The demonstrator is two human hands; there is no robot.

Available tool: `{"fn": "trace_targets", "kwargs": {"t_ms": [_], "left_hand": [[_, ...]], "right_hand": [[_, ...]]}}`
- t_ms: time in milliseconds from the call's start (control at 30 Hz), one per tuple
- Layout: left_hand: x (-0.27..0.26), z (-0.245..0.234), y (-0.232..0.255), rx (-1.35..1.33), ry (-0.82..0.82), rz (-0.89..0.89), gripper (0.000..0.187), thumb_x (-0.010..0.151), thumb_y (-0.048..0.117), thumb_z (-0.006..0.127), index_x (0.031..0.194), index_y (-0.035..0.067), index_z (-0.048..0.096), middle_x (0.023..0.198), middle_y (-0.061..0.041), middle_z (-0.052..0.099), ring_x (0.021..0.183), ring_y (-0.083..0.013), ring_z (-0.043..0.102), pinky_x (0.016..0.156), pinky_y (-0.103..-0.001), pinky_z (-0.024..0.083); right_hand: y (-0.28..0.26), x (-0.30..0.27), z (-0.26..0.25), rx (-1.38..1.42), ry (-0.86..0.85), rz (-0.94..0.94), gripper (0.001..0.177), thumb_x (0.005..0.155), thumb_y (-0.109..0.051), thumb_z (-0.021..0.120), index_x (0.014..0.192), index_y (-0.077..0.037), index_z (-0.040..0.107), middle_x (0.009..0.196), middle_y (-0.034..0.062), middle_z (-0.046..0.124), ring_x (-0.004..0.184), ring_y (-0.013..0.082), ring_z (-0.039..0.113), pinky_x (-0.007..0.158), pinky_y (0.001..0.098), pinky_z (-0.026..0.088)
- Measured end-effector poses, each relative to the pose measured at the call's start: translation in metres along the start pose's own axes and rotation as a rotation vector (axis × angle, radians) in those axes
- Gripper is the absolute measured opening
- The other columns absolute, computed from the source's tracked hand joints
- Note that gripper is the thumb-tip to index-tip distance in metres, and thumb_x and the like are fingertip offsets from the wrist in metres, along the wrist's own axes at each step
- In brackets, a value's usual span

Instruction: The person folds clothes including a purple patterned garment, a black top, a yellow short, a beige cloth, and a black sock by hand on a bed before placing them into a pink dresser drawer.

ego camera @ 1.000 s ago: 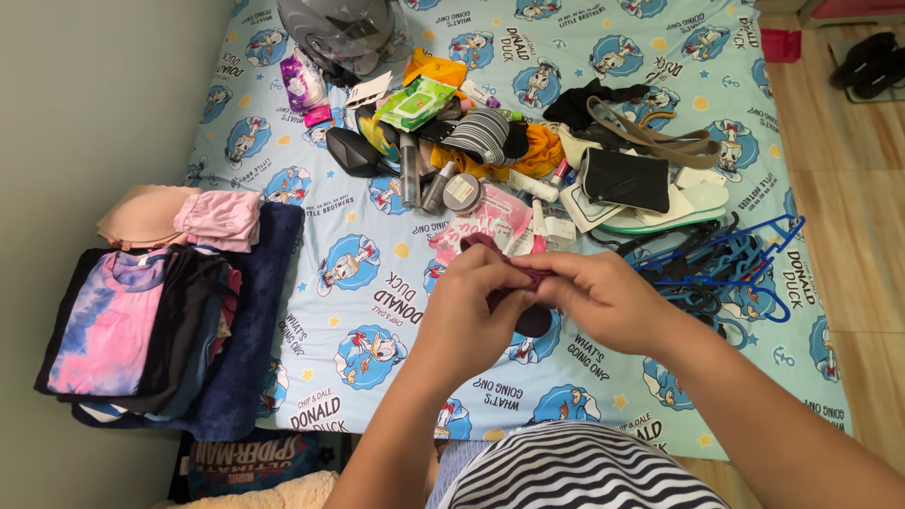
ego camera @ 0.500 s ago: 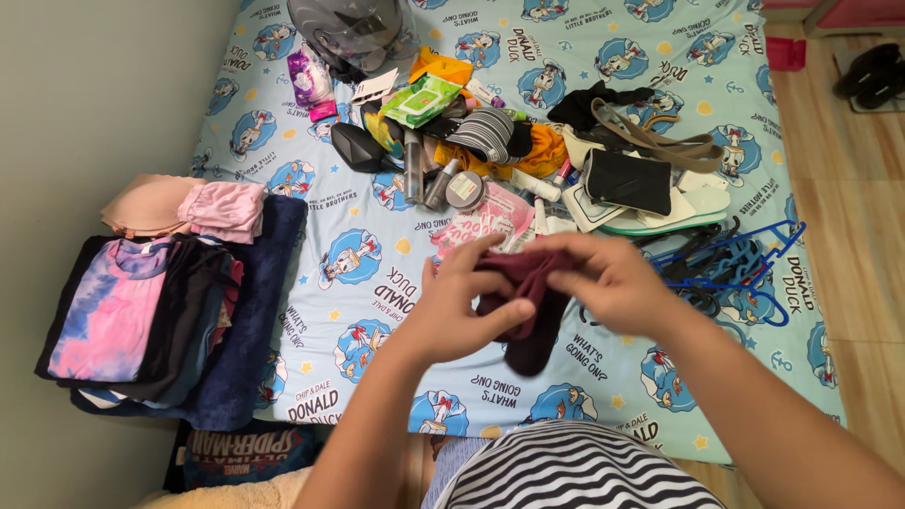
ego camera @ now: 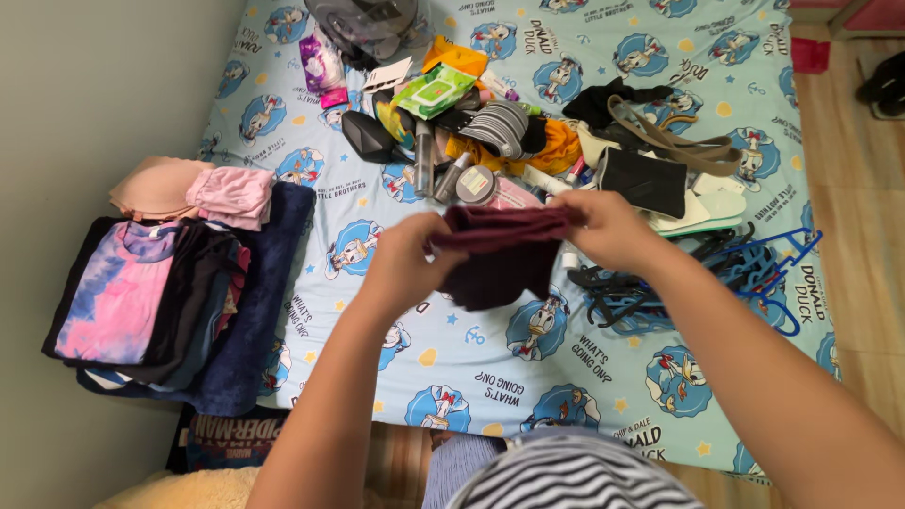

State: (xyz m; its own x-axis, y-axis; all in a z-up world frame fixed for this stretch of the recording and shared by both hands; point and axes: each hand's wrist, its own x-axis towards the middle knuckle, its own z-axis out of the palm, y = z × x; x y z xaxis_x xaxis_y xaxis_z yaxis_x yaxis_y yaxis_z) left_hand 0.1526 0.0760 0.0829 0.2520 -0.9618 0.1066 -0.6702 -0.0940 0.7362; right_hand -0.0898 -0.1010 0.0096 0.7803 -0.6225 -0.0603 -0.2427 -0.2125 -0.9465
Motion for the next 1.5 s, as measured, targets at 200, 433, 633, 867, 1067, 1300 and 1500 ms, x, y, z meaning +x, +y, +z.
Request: {"fn": "trace_targets", "kwargs": {"t_ms": [200, 433, 633, 867, 1067, 1300, 1500], "left_hand": [[0.019, -0.021, -0.031, 0.08, 0.28, 0.185, 0.065, 0.074, 0.003, 0.081, 0.134, 0.001, 0.056, 0.098, -0.014, 0.07, 0.088, -0.0358, 0.067, 0.077, -0.043, 0.051], [-0.045, 0.02, -0.149, 0.219, 0.213, 0.154, 0.028, 0.071, -0.006, 0.071, 0.092, 0.008, 0.06, 0.088, -0.013, 0.063, 0.088, -0.0372, 0.06, 0.076, -0.048, 0.047], [-0.15, 0.081, -0.233, 0.171, -0.015, -0.205, 0.031, 0.073, -0.01, 0.061, 0.1, 0.007, 0.062, 0.097, -0.017, 0.062, 0.096, -0.0409, 0.06, 0.08, -0.049, 0.048], [-0.195, 0.071, -0.24, 0.247, -0.094, -0.032, 0.058, 0.065, -0.013, 0.059, 0.113, 0.016, 0.073, 0.114, -0.018, 0.063, 0.103, -0.0396, 0.06, 0.088, -0.045, 0.049], [-0.151, 0.079, -0.259, 0.153, 0.18, -0.207, 0.031, 0.08, -0.002, 0.063, 0.108, 0.009, 0.069, 0.116, -0.012, 0.068, 0.11, -0.0345, 0.064, 0.096, -0.042, 0.052], [-0.085, 0.129, -0.245, 0.167, 0.316, -0.705, 0.072, 0.074, 0.032, 0.086, 0.127, -0.006, 0.056, 0.108, -0.026, 0.067, 0.102, -0.0453, 0.063, 0.087, -0.05, 0.05], [-0.068, 0.119, -0.267, -0.623, 0.166, -0.859, 0.042, 0.086, 0.02, 0.079, 0.118, -0.005, 0.069, 0.106, -0.016, 0.075, 0.096, -0.0271, 0.07, 0.086, -0.038, 0.054]], "right_hand": [[0.001, 0.043, 0.036, -0.017, 0.137, -0.221, 0.029, 0.085, 0.013, 0.059, 0.106, -0.003, 0.07, 0.11, 0.0079, 0.077, 0.111, 0.0149, 0.068, 0.099, 0.0287, 0.049], [0.08, 0.027, 0.132, -0.257, 0.134, -0.349, 0.031, 0.073, 0.012, 0.06, 0.091, -0.008, 0.074, 0.108, 0.006, 0.078, 0.128, 0.0324, 0.065, 0.112, 0.044, 0.048], [0.156, -0.034, 0.243, -0.394, -0.025, -0.028, 0.03, 0.071, 0.008, 0.064, 0.087, -0.013, 0.077, 0.11, -0.0021, 0.077, 0.135, 0.0275, 0.053, 0.117, 0.0547, 0.031], [0.159, -0.089, 0.275, -0.524, 0.042, 0.04, 0.035, 0.065, 0.007, 0.061, 0.089, -0.014, 0.076, 0.115, -0.0007, 0.076, 0.135, 0.0281, 0.051, 0.116, 0.0576, 0.027], [0.139, -0.066, 0.287, -0.527, 0.37, -0.042, 0.019, 0.082, 0.001, 0.059, 0.094, -0.007, 0.071, 0.116, 0.0086, 0.072, 0.125, 0.0289, 0.06, 0.107, 0.0461, 0.044], [0.143, 0.017, 0.313, -0.185, 0.612, 0.83, 0.079, 0.071, -0.025, 0.088, 0.132, 0.006, 0.048, 0.103, 0.0215, 0.068, 0.09, 0.0369, 0.069, 0.082, 0.0443, 0.055], [0.137, 0.033, 0.296, 0.335, 0.46, 0.714, 0.049, 0.077, -0.013, 0.08, 0.122, 0.001, 0.069, 0.107, 0.0095, 0.077, 0.094, 0.0193, 0.073, 0.084, 0.0346, 0.057]]}}
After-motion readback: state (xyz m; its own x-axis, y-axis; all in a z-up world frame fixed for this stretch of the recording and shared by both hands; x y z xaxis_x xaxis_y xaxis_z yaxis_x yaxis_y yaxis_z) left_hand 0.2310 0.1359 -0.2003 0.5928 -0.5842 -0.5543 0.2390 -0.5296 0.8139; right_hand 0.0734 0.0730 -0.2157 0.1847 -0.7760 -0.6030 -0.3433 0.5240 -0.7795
